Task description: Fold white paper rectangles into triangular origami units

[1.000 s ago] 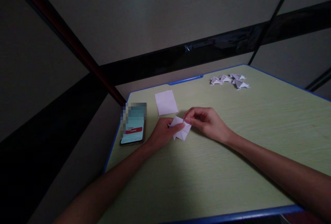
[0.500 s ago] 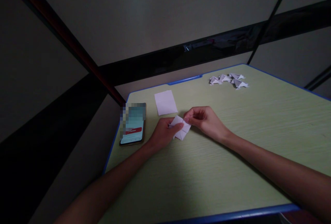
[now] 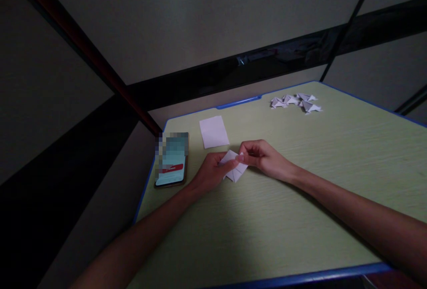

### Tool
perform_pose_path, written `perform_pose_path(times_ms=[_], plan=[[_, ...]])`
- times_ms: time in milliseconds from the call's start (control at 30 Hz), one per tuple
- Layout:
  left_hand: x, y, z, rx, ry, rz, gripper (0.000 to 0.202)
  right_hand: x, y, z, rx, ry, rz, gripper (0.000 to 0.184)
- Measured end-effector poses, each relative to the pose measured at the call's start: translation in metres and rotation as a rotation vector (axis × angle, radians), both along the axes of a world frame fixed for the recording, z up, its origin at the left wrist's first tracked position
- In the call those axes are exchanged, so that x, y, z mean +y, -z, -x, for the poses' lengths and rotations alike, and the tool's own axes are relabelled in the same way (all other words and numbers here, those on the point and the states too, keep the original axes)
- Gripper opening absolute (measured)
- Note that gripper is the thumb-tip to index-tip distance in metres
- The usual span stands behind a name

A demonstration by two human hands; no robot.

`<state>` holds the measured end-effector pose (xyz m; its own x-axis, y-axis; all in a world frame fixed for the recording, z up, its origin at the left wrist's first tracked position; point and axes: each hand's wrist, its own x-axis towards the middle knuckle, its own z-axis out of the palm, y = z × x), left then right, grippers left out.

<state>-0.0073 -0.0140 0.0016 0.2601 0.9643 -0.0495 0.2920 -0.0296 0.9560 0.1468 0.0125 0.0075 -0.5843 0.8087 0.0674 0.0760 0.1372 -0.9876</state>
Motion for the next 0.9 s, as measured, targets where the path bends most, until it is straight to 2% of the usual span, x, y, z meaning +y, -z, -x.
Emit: perform_pose_path(times_ms=[200,267,400,500,667,900], plan=[[0.005,0.001,0.005,-0.143,-0.067,0.101,0.035,-0.001,-0.002,-0.001,-0.028,0.035,0.027,0.027],[0.006,0.000,0.006,-0.176,-0.052,0.114,0.035,-0.002,-0.003,-0.001,-0.032,0.033,0.035,0.027],[0.004,-0.003,0.006,-0.037,0.044,0.114,0.026,-0.003,-0.002,-0.001,-0.032,0.023,0.060,0.025],[0.002,-0.004,0.003,0.021,0.033,0.060,0.025,-0.003,-0.001,-0.001,-0.032,0.013,0.075,0.025],[-0.002,-0.007,-0.003,-0.026,-0.011,0.020,0.024,-0.001,0.001,0.000,-0.016,0.018,0.070,0.025],[0.002,-0.007,0.000,-0.139,-0.004,0.104,0.032,0.002,0.004,0.000,-0.001,0.073,0.022,0.026]])
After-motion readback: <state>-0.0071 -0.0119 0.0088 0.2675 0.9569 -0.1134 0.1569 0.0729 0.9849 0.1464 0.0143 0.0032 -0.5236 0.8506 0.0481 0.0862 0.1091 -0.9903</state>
